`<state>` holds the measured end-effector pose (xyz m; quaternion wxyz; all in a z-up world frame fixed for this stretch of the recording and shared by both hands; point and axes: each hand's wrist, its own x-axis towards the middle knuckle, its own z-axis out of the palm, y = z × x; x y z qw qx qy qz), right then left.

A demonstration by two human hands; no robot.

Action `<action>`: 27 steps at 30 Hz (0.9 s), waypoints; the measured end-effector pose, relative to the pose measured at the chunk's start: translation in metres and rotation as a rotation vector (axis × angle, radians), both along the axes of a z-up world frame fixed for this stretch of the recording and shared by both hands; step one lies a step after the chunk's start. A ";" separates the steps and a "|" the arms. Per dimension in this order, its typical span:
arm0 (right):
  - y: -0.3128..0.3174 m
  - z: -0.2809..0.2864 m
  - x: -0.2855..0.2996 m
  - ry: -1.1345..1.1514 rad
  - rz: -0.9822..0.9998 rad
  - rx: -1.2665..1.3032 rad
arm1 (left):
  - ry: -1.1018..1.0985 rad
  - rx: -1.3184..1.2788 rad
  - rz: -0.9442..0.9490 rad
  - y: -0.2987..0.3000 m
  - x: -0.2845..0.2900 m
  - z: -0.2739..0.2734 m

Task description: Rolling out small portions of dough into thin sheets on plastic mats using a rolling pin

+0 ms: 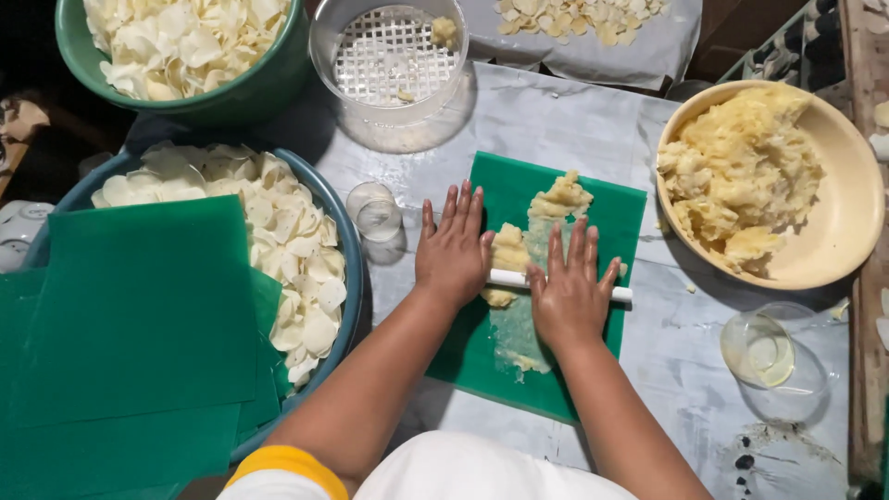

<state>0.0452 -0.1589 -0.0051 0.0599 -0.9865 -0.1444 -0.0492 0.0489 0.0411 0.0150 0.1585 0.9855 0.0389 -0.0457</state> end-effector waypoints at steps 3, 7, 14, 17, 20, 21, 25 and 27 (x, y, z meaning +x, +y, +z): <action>-0.010 0.007 -0.034 0.072 0.092 0.035 | -0.010 -0.037 -0.035 0.000 -0.033 0.010; -0.039 -0.009 -0.043 -0.008 0.215 0.062 | 0.004 -0.051 -0.051 0.011 -0.030 -0.006; -0.050 0.008 0.008 -0.205 0.347 -0.033 | -0.063 -0.079 -0.064 0.009 0.023 0.005; -0.044 -0.005 0.025 -0.159 0.321 0.046 | -0.040 -0.053 -0.079 0.009 0.042 -0.017; -0.028 0.013 0.013 -0.171 0.290 0.135 | 0.000 -0.033 -0.094 0.009 0.039 -0.005; -0.025 0.011 0.019 -0.170 0.289 0.135 | 0.001 -0.032 -0.095 0.011 0.044 -0.005; -0.019 0.009 -0.002 -0.130 0.249 0.065 | -0.051 0.000 -0.096 0.008 0.026 0.006; -0.017 0.010 -0.017 -0.086 0.227 0.067 | -0.079 -0.007 -0.098 0.010 0.015 0.012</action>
